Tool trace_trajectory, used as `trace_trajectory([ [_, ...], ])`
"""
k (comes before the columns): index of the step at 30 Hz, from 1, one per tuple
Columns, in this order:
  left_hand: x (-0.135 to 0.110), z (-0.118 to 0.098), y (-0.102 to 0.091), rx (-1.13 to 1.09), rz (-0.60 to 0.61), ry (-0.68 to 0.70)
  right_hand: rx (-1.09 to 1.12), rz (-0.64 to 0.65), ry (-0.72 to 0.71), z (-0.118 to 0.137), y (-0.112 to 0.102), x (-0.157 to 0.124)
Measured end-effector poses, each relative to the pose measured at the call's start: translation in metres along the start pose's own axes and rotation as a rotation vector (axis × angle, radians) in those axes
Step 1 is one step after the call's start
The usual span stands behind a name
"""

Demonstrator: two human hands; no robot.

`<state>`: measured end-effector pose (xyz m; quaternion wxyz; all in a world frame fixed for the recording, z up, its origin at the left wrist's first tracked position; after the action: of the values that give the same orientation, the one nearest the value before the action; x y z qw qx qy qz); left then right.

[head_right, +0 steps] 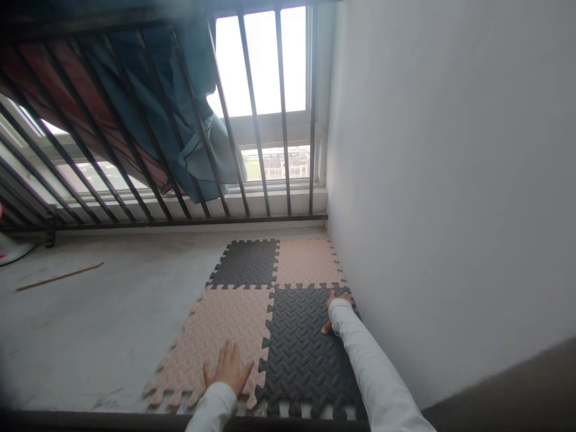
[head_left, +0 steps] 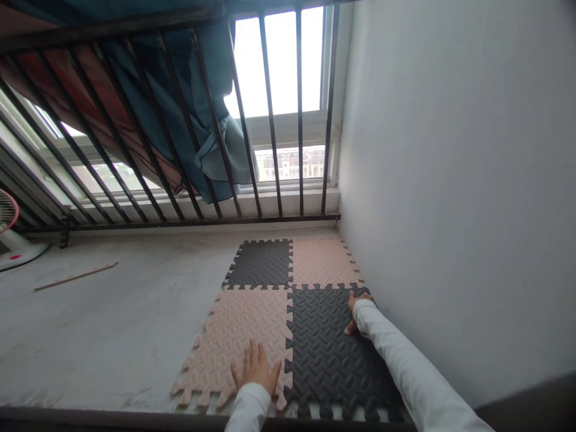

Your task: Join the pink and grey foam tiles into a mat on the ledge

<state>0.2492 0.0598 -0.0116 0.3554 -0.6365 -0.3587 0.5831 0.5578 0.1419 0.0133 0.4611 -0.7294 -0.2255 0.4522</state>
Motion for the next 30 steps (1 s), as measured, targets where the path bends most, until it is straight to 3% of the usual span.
trace_trajectory([
  [3, -0.024, -0.021, 0.020, 0.015, 0.038, 0.110, -0.061, 0.024, 0.023, -0.004, 0.008, -0.024],
  [6, -0.032, -0.032, 0.021, 0.068, 0.011, 0.161, -0.024, -0.141, -0.087, -0.002, 0.017, -0.064],
  [9, -0.037, -0.033, 0.012, 0.094, -0.017, 0.177, 0.043, -0.183, -0.219, -0.001, 0.036, -0.108],
  [14, -0.041, -0.020, 0.007, 0.049, -0.048, 0.268, 0.106, -0.130, -0.178, -0.015, 0.074, -0.158],
  [20, -0.042, -0.012, 0.009, 0.015, -0.028, 0.316, 0.090, -0.125, -0.041, -0.043, 0.091, -0.175],
  [30, -0.021, -0.015, 0.003, 0.027, 0.044, 0.345, -0.112, -0.094, -0.139, -0.040, 0.062, -0.174],
])
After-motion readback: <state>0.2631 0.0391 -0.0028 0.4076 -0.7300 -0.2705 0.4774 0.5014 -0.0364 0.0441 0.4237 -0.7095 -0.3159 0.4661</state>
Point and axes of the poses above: each hand's wrist, its own x-axis towards the middle knuckle, its own y-axis out of the palm, z = x × y, the point moved 3 cm from there along x, towards the middle knuckle, and after that the axes turned 11 degrees about y, right-handed, at the moved point
